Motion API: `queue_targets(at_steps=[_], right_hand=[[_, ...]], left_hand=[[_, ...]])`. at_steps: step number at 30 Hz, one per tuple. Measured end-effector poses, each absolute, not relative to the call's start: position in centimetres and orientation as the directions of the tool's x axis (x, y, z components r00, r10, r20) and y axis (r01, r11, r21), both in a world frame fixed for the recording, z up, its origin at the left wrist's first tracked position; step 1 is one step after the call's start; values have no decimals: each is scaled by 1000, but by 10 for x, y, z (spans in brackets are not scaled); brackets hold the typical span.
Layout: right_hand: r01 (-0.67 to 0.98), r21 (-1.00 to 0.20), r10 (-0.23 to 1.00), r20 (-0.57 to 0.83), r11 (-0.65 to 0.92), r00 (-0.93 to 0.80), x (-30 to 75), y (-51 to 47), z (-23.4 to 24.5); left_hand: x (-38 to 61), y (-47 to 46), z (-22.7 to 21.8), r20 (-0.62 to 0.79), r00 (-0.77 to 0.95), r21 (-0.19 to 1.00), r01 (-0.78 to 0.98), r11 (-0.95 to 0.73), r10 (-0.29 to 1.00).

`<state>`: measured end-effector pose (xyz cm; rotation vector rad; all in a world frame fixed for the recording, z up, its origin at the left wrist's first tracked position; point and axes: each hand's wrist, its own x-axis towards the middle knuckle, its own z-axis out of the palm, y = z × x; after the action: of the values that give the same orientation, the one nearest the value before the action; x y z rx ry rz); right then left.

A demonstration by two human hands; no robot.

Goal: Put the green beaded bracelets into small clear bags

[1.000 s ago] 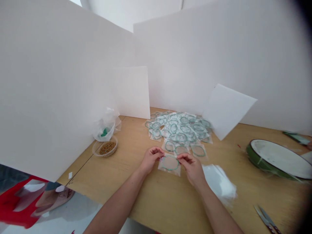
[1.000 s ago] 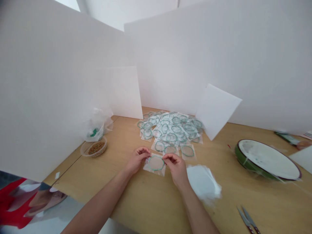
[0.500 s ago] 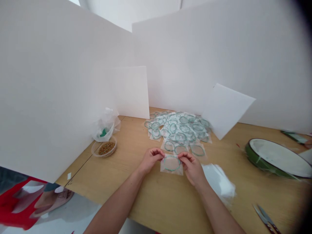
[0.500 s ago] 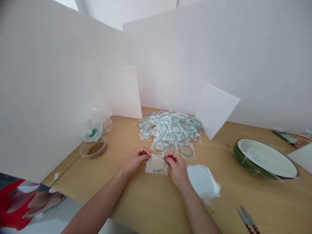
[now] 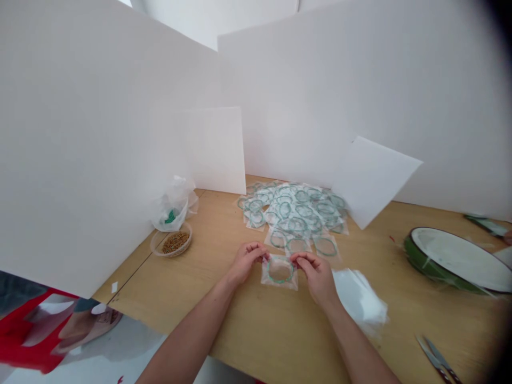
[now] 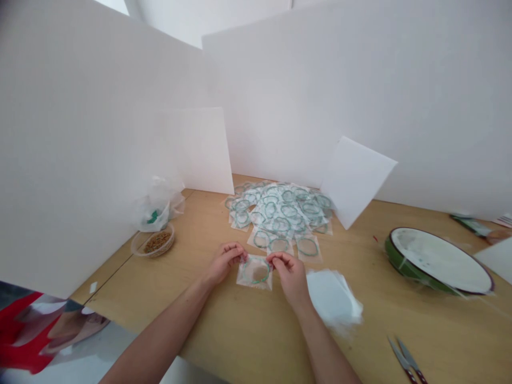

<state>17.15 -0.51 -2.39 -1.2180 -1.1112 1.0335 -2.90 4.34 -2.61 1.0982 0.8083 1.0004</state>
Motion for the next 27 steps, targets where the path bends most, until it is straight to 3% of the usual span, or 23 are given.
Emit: queue_targets(at_steps=[17, 22, 27], right_hand=[[-46, -992, 977, 105, 116, 187, 164, -2, -23], [-19, -990, 974, 130, 136, 186, 170, 0, -25], [12, -992, 982, 123, 123, 143, 167, -1, -28]], left_hand=[[-32, 52, -26, -13, 294, 960, -262, 93, 956], [-32, 52, -29, -63, 286, 950, -276, 145, 956], [-23, 45, -34, -117, 418, 910, -318, 266, 901]])
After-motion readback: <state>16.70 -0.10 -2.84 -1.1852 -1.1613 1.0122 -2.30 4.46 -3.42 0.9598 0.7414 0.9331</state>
